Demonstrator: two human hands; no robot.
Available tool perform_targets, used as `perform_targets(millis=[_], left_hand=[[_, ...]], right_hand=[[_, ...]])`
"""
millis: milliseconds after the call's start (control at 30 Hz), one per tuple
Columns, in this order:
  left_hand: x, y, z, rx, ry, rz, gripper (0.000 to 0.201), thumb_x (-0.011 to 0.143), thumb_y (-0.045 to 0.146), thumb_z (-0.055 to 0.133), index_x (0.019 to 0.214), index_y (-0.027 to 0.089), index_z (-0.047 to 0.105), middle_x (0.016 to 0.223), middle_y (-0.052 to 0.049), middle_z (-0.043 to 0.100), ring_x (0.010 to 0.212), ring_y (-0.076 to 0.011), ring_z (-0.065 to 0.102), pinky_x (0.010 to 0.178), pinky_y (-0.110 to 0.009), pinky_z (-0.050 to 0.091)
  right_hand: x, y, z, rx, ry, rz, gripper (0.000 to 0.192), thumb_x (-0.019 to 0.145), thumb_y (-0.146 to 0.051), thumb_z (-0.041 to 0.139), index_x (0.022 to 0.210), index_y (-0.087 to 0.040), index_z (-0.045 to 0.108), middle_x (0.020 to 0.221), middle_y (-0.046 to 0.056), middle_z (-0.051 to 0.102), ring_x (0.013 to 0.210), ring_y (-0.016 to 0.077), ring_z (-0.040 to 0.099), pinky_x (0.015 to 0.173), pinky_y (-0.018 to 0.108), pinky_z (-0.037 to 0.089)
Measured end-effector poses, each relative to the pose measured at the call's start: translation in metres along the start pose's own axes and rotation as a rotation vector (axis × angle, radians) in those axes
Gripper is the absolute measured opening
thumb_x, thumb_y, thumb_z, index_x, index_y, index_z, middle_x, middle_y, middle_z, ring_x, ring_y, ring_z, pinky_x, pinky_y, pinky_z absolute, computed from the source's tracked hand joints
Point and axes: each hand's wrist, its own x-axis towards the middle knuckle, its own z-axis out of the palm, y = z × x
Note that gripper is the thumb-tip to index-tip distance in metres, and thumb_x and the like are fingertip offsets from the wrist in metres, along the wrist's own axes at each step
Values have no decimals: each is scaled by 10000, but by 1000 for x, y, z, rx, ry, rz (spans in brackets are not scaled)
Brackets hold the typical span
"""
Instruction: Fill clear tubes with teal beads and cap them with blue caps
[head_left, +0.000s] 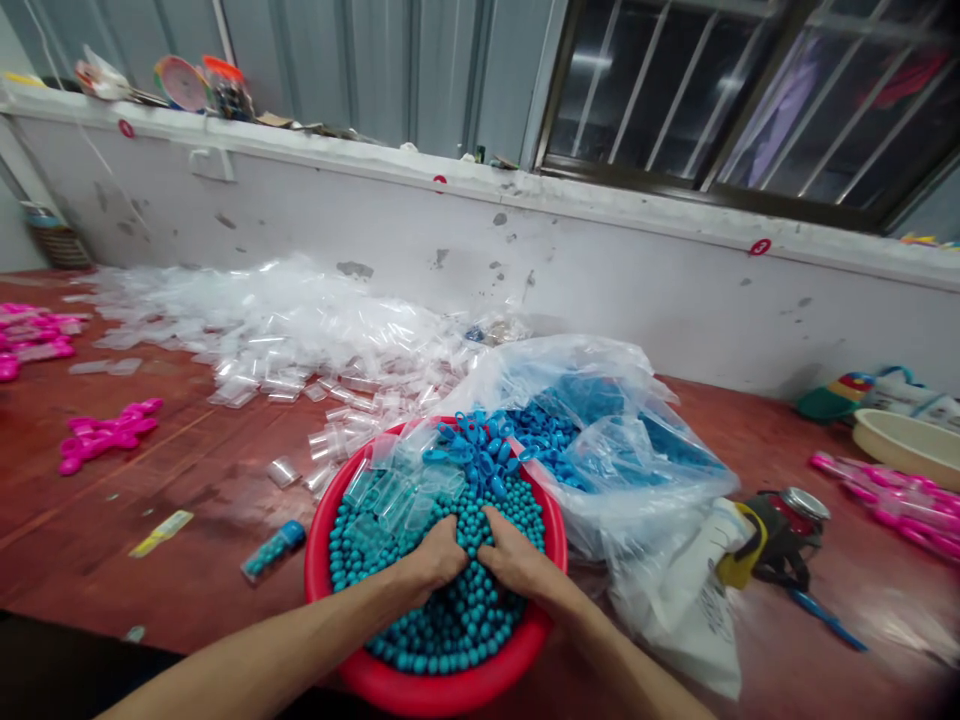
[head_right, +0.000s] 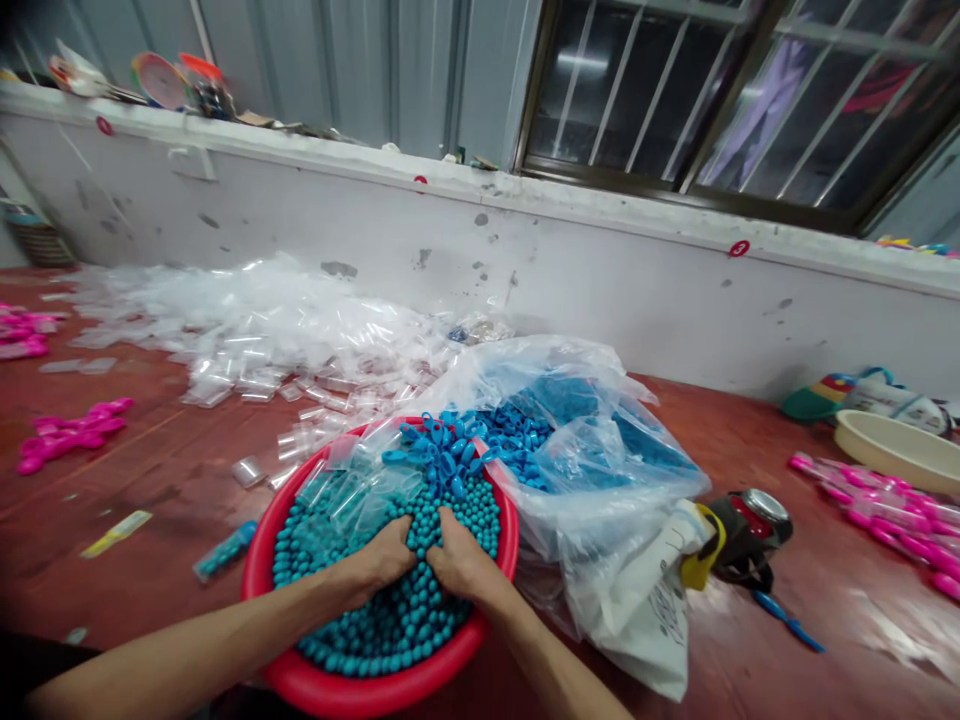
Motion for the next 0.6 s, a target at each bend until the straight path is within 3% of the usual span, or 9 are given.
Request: perform_targets(millis=[133, 300, 467, 533, 600], left_hand=[[-2, 9, -9, -98, 2, -23, 377, 558, 139, 572, 922, 165, 479, 691, 17, 573, 627, -142, 546, 583, -259, 420], [-5, 16, -12, -203, 33, -6, 472, 582, 190, 621, 1012, 144, 431, 578, 74, 487, 509, -77, 464, 502, -198, 342], [-12, 24, -4, -237, 103, 16, 526, 582, 157, 623, 1065, 141, 415, 595, 73, 499, 552, -80, 482, 554, -205, 349], [-16, 26, -1, -273, 159, -4, 528, 579, 211, 644, 1056, 148, 426, 660, 50, 524, 612, -97, 515, 580, -214, 366], [-22, 27, 0, -252, 129, -67, 435, 596, 296, 630, 970, 146, 469, 698, 26, 538, 620, -110, 530, 563, -223, 376]], right_hand=[[1, -1, -6, 328, 15, 105, 485, 745, -201, 432, 1219, -157, 335, 878, 39, 532, 523, 106, 518, 383, 219, 431], [-9, -4, -11, 288, 14, 18, 545, 754, -271, 474, 1268, -207, 302, 975, 48, 476, 530, 86, 513, 322, 164, 374], [-11, -1, 3, 250, -80, -35, 380, 712, -193, 480, 1086, -202, 416, 750, -32, 502, 444, 68, 468, 315, 143, 343], [-10, 1, 11, 344, -57, -22, 373, 727, -219, 451, 1091, -199, 374, 823, -9, 511, 469, 88, 507, 315, 169, 377], [-10, 1, 15, 395, -33, -29, 402, 758, -244, 414, 1147, -196, 319, 932, 36, 517, 538, 119, 560, 345, 202, 422]])
